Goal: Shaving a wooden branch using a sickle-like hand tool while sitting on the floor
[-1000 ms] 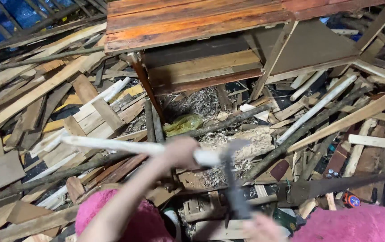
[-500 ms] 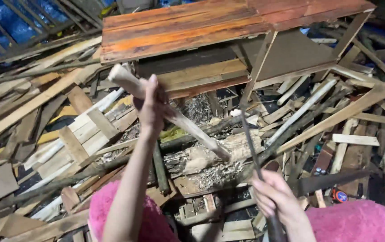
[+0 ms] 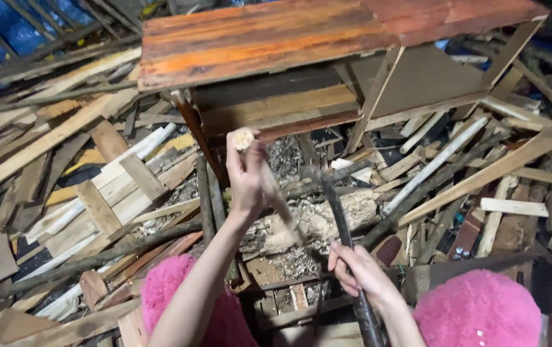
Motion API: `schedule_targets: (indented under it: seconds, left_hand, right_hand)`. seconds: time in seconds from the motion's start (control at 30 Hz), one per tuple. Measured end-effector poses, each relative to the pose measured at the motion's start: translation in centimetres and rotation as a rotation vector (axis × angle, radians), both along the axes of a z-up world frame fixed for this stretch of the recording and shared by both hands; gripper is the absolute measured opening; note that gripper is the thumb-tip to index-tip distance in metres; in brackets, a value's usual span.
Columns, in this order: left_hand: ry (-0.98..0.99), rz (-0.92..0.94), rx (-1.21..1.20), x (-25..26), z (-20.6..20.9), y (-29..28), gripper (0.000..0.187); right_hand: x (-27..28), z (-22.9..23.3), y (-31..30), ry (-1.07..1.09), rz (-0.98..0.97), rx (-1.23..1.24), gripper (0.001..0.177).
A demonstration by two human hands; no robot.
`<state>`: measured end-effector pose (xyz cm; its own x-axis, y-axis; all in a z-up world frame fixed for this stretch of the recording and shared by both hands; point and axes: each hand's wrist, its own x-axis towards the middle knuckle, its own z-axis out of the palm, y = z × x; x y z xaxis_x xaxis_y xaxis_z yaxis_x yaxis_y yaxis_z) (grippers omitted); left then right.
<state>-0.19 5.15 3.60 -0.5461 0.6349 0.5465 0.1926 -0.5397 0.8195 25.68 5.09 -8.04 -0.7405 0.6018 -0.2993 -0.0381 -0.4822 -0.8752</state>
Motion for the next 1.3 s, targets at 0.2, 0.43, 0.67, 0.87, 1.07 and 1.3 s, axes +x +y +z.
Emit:
schedule_targets:
  seconds: [0.2, 0.43, 0.67, 0.87, 1.07, 1.3]
  left_hand:
    - [-0.013, -0.111, -0.102, 2.0, -0.8, -1.0, 0.041]
    - [0.196, 0.061, 0.027, 1.8, -0.7, -1.1, 0.03]
    - [0.201, 0.161, 0.018, 1.8, 1.8, -3.3, 0.03]
    - [0.366, 0.127, 0.062, 2.4, 2.0, -2.8, 0.032]
    - [0.477, 0.322, 0.251, 3.3, 1.8, -3.3, 0.028]
    - [0.428, 0.37, 0.192, 4.5, 2.7, -5.1, 0.023]
  right_hand:
    - [-0.2, -0.7, 0.5, -0.155, -0.066, 0.046, 0.049]
    - [-1.6, -1.7, 0.2, -0.247, -0.1, -0.002, 0.041]
    - [-2.8, -5.0, -0.2, -0.245, 0.002, 0.15, 0.037]
    - [-4.5, -5.2, -2.8, -0.394, -0.055, 0.201, 0.034]
    - [-5.2, 4.7, -6.0, -0.469, -0.165, 0.278, 0.033]
    - [-3.2, 1.3, -7.0, -0.478, -0.138, 0.46, 0.018]
